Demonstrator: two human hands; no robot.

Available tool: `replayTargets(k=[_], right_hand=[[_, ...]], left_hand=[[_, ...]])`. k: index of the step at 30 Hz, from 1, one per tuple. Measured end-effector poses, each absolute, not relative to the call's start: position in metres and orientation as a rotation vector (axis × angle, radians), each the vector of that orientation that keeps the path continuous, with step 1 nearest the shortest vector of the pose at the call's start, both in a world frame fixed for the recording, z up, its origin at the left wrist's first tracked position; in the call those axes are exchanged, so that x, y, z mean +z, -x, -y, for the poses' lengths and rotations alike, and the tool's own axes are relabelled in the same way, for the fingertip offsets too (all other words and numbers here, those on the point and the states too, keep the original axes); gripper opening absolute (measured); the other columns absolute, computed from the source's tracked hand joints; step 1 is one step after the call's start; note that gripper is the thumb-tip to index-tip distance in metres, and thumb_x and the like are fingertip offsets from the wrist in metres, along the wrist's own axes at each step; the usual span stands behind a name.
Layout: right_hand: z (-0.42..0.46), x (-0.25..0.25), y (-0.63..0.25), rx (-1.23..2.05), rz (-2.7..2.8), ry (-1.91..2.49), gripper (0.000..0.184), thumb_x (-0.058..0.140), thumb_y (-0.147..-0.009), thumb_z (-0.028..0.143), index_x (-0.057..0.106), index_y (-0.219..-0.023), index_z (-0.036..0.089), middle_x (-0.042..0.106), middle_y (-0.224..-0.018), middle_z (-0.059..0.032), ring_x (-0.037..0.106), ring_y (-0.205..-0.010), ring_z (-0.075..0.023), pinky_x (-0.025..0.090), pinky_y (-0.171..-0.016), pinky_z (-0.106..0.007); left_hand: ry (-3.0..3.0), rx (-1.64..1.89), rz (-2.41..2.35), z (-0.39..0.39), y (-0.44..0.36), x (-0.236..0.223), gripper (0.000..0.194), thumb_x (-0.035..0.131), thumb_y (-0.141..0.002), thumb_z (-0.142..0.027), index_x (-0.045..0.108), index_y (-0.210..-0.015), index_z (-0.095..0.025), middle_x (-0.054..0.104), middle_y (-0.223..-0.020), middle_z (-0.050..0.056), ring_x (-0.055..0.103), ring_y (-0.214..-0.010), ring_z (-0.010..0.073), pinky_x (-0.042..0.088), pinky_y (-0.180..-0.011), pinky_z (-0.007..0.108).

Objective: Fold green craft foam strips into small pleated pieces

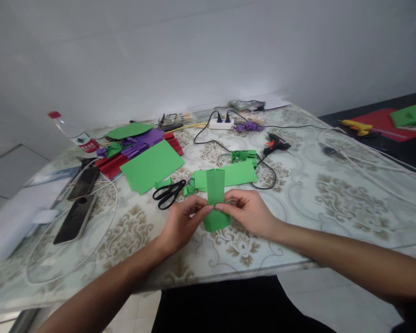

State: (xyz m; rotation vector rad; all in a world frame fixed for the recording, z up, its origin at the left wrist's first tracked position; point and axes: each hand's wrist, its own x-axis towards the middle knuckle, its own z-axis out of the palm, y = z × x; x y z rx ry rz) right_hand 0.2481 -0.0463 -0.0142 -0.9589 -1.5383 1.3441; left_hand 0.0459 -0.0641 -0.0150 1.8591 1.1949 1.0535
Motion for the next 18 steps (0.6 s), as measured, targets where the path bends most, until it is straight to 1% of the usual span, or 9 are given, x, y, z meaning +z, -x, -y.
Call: replayTargets(k=[3,7,12,14,18], right_hand=[[0.0463,-0.014,-0.2475,1.353,1.527,0.96,0.035,0.08,-0.074,0.049,0.067,-0.072,0.017,0.06,-0.065,0.0004,0.048,-0.055,-0.0119,0.038,-0.051,-0.024],[0.0465,-0.0141,-0.2475,1.39,1.534,0.951,0.036,0.08,-0.075,0.048,0.062,-0.069,0.017,0.05,-0.061,0.0032,0.041,-0.053,-0.0101,0.031,-0.048,-0.023],[0.0473,-0.013,-0.2479,1.4,1.546,0.954,0.04,0.078,-0.077,0.048,0.055,-0.063,0.018,0.04,-0.057,0.0055,0.034,-0.051,-0.009,0.024,-0.046,-0.023],[0.0475,-0.0123,-0.2482,1.395,1.559,0.956,0.04,0.078,-0.077,0.048,0.055,-0.064,0.018,0.041,-0.057,0.0055,0.033,-0.051,-0.0089,0.025,-0.046,-0.023],[0.0476,-0.0119,-0.2484,1.387,1.567,0.938,0.036,0.078,-0.077,0.047,0.061,-0.068,0.017,0.047,-0.061,0.0036,0.038,-0.054,-0.0097,0.03,-0.049,-0.023]], left_hand=[[-1.835,1.042,-1.195,0.0633,-0.0452,-0.0145,0.019,0.065,-0.092,-0.034,0.067,-0.083,-0.018,0.064,-0.072,0.0,0.058,-0.065,0.0118,0.044,-0.06,0.022],[-1.882,1.033,-1.193,0.0637,-0.0444,-0.0127,0.019,0.065,-0.092,-0.034,0.067,-0.083,-0.018,0.064,-0.072,0.0,0.058,-0.065,0.012,0.044,-0.061,0.022],[-1.932,1.011,-1.192,0.0655,-0.044,-0.0117,0.019,0.065,-0.092,-0.034,0.067,-0.083,-0.018,0.064,-0.071,0.0,0.057,-0.064,0.0122,0.043,-0.061,0.023],[-1.927,1.002,-1.19,0.0657,-0.0439,-0.0121,0.02,0.064,-0.093,-0.035,0.068,-0.083,-0.018,0.065,-0.073,0.001,0.057,-0.065,0.0127,0.043,-0.062,0.023],[-1.886,0.99,-1.172,0.0652,-0.043,-0.0129,0.022,0.063,-0.094,-0.036,0.068,-0.083,-0.017,0.064,-0.073,0.001,0.057,-0.066,0.0128,0.043,-0.062,0.023]])
